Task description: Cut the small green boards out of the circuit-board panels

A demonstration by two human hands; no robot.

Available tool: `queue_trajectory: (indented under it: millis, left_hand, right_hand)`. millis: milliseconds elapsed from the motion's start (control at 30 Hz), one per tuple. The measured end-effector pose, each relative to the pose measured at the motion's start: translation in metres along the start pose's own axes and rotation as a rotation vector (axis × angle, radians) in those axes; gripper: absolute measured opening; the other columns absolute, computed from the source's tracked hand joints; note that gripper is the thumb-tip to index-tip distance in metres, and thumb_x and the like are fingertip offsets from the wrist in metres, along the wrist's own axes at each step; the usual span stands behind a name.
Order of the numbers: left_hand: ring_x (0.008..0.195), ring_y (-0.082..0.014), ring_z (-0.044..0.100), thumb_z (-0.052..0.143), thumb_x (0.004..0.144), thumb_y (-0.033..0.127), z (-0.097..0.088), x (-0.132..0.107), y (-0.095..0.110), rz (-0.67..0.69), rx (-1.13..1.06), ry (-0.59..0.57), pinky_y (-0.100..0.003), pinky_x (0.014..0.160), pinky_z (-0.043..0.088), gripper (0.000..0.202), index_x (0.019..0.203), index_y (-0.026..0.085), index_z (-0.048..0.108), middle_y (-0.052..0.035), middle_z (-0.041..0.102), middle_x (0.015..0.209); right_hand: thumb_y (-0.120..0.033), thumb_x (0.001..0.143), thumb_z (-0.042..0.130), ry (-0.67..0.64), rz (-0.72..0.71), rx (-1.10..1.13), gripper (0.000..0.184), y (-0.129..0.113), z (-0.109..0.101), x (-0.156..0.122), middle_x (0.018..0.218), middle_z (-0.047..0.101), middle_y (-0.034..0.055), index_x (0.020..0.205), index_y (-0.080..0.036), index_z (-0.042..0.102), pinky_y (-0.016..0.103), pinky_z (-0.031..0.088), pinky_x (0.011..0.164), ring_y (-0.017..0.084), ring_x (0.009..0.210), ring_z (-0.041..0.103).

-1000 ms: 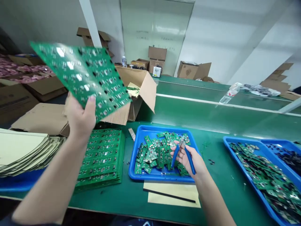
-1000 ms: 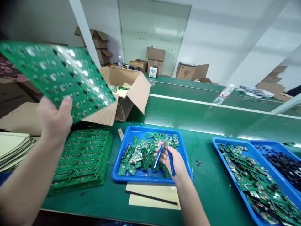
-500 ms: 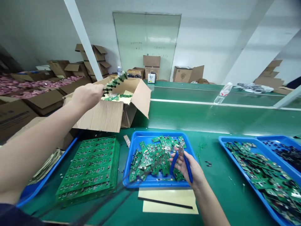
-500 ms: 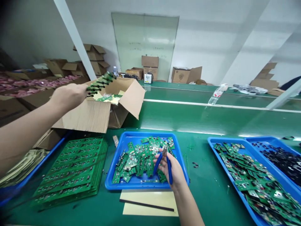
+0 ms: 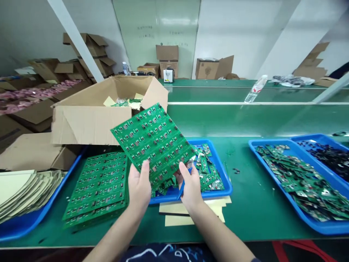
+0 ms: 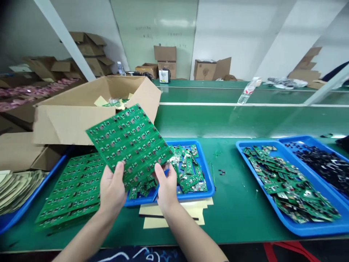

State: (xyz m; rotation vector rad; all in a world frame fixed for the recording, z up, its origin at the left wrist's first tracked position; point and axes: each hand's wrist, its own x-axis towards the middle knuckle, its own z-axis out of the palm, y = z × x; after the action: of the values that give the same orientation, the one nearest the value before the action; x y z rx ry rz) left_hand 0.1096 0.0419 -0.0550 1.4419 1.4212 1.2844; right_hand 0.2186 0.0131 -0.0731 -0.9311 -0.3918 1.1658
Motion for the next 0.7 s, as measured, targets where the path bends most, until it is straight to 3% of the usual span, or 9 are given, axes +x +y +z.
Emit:
queue_trajectory:
  millis: [133, 233, 267, 367, 433, 500, 533, 633, 700]
  left_hand:
    - [0.081, -0.0205, 0.064, 0.042, 0.079, 0.056, 0.001, -0.007, -0.010, -0.188, -0.142, -0.208, -0.032, 0.070, 0.052, 0.048, 0.108, 0.019, 0.053, -0.0079, 0.066, 0.095]
    - [0.067, -0.0209, 0.062, 0.039, 0.076, 0.062, -0.023, 0.006, -0.005, -0.199, 0.117, -0.493, -0.033, 0.063, 0.051, 0.051, 0.080, 0.016, 0.062, -0.0080, 0.066, 0.074]
    - [0.063, -0.0215, 0.061, 0.035, 0.076, 0.064, -0.033, 0.012, -0.001, -0.177, 0.228, -0.498, -0.033, 0.059, 0.051, 0.054, 0.076, 0.016, 0.062, -0.0078, 0.064, 0.068]
    - [0.071, -0.0238, 0.061, 0.049, 0.070, 0.060, -0.055, 0.039, 0.021, 0.119, 0.655, -0.302, -0.033, 0.063, 0.048, 0.046, 0.085, 0.019, 0.062, -0.0073, 0.064, 0.077]
    - [0.092, -0.0278, 0.058, 0.054, 0.066, 0.059, -0.057, 0.057, 0.037, 0.392, 0.767, -0.284, -0.037, 0.080, 0.046, 0.053, 0.098, 0.018, 0.061, -0.0108, 0.063, 0.095]
    - [0.102, -0.0295, 0.054, 0.058, 0.062, 0.060, -0.052, 0.070, 0.048, 0.525, 0.783, -0.475, -0.039, 0.087, 0.042, 0.057, 0.100, 0.018, 0.061, -0.0119, 0.061, 0.103]
    - [0.098, -0.0278, 0.056, 0.059, 0.062, 0.059, -0.047, 0.074, 0.051, 0.507, 0.770, -0.661, -0.037, 0.084, 0.044, 0.054, 0.097, 0.019, 0.062, -0.0101, 0.062, 0.101]
    - [0.069, -0.0191, 0.059, 0.056, 0.066, 0.058, -0.037, 0.069, 0.047, 0.225, 0.653, -1.139, -0.027, 0.062, 0.048, 0.040, 0.076, 0.021, 0.065, -0.0029, 0.064, 0.076]
    - [0.055, -0.0153, 0.055, 0.059, 0.063, 0.059, -0.036, 0.057, 0.040, 0.062, 0.554, -1.204, -0.024, 0.051, 0.045, 0.038, 0.065, 0.021, 0.062, 0.0006, 0.059, 0.062]
  right_hand:
    - [-0.039, 0.065, 0.068, 0.127, 0.000, 0.031, 0.028, -0.007, -0.017, 0.007, 0.077, 0.064, -0.0002, 0.083, -0.021, 0.054, 0.027, 0.050, 0.061, 0.015, 0.066, 0.062]
    - [-0.036, 0.063, 0.070, 0.082, 0.012, 0.023, 0.031, -0.022, -0.038, 0.016, 0.077, 0.066, -0.0003, 0.084, -0.021, 0.055, 0.028, 0.050, 0.059, 0.015, 0.064, 0.062]
    - [-0.036, 0.062, 0.071, 0.050, 0.028, -0.006, 0.032, -0.029, -0.046, 0.019, 0.077, 0.066, 0.0001, 0.086, -0.020, 0.056, 0.028, 0.050, 0.058, 0.016, 0.063, 0.062]
    - [-0.032, 0.061, 0.072, -0.107, 0.120, -0.130, 0.032, -0.049, -0.066, 0.025, 0.072, 0.066, 0.0005, 0.087, -0.018, 0.060, 0.027, 0.048, 0.056, 0.015, 0.060, 0.060]
    - [-0.030, 0.060, 0.073, -0.221, 0.198, -0.219, 0.026, -0.061, -0.073, 0.026, 0.064, 0.062, -0.0017, 0.078, -0.016, 0.061, 0.024, 0.045, 0.053, 0.012, 0.054, 0.056]
    - [-0.030, 0.059, 0.073, -0.313, 0.272, -0.283, 0.022, -0.067, -0.073, 0.025, 0.057, 0.058, -0.0038, 0.069, -0.015, 0.060, 0.023, 0.042, 0.051, 0.010, 0.049, 0.052]
    - [-0.030, 0.058, 0.073, -0.349, 0.303, -0.304, 0.021, -0.069, -0.071, 0.024, 0.055, 0.057, -0.0043, 0.067, -0.015, 0.060, 0.022, 0.042, 0.050, 0.009, 0.048, 0.051]
    - [-0.031, 0.058, 0.072, -0.386, 0.353, -0.311, 0.023, -0.067, -0.065, 0.020, 0.055, 0.057, -0.0031, 0.068, -0.014, 0.061, 0.025, 0.043, 0.052, 0.011, 0.048, 0.052]
    - [-0.030, 0.056, 0.074, -0.357, 0.363, -0.294, 0.024, -0.063, -0.063, 0.019, 0.055, 0.059, -0.0025, 0.069, -0.014, 0.062, 0.026, 0.044, 0.054, 0.012, 0.050, 0.053]
